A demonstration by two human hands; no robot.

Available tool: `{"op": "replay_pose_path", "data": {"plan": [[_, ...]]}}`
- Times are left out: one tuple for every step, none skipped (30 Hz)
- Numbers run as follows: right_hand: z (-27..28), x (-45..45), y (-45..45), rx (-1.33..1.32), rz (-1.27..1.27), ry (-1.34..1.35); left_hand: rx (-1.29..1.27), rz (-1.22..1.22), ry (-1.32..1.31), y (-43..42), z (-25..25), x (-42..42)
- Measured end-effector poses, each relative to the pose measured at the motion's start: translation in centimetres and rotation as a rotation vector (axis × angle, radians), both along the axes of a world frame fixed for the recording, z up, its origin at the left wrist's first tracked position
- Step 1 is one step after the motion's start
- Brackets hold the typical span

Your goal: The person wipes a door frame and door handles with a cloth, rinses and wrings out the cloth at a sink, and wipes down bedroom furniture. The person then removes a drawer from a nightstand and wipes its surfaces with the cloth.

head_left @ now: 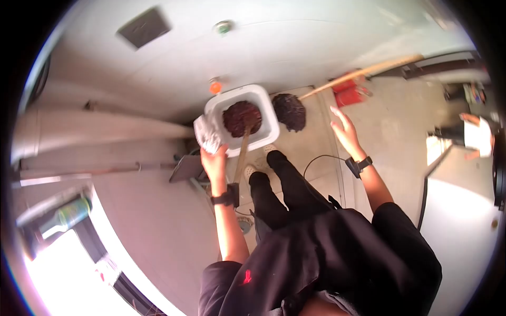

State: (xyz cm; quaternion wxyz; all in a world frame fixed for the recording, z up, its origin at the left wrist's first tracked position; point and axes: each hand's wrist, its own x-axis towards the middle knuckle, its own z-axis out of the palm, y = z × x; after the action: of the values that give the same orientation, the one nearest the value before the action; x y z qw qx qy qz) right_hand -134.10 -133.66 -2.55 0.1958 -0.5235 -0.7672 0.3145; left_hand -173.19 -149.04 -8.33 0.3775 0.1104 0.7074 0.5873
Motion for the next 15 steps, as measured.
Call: {"op": "replay_pose_path", "data": {"plan": [[0.6,2.3,-2.1,-0.015,-0.073,-0.019,0.002,-0.010,0.004,0.1,0.7,0.5],[1.3,4.1,-3.9,-0.033,-0.143,-0.036,0.019,-0.018,-0.006,0.1,0.9,1.0],[2.5,5.6,-5.6,-0.023,-0.198,-0.035,0.031,-0.024,-0.016,0.0,0.8,1.6],[3.7,7.1,-7.5,-0.269,-0.436,0.344,0.036,-0.078,-0.015,-0.2,0.8,2.2],[5.0,8.0,-9.2,-0.503,-0.656,0.743,0.033,-0.102,-0.023,-0.2,0.6,2.8],[6.3,8.5,-11.0,-0.440,-0.711,0.901,0.037,-0.124,-0.033,-0.1,0.4,3.3],[6.5,9.6,-12.7,-0.412,-0.747,0.916,0.046,-0.168,-0.034,0.0,0.2,4.1],[6.6,11.0,-14.4,-0.321,-0.829,0.841,0.037,-0.199,-0.030,0.0,0.0,4.9],[6.5,12.3,-16.1,-0.237,-0.909,0.764,0.025,-0.228,-0.023,0.1,0.4,5.8],[6.3,13.5,-17.5,-0.191,-0.949,0.793,-0.004,-0.312,-0.027,0.2,0.8,6.5],[6.2,14.3,-18.9,-0.170,-0.977,0.805,0.042,-0.336,-0.014,0.3,0.8,7.6],[6.2,15.4,-19.3,-0.182,-1.007,0.859,-0.008,-0.404,-0.001,1.2,1.6,8.8],[6.4,16.1,-20.2,-0.181,-1.032,0.908,-0.048,-0.472,0.005,1.7,2.5,9.6],[6.6,16.4,-20.9,-0.160,-1.052,0.865,-0.072,-0.529,0.014,2.1,2.6,10.5],[7.0,16.4,-21.4,-0.133,-1.068,0.819,-0.034,-0.593,-0.003,2.7,3.1,11.4]]}}
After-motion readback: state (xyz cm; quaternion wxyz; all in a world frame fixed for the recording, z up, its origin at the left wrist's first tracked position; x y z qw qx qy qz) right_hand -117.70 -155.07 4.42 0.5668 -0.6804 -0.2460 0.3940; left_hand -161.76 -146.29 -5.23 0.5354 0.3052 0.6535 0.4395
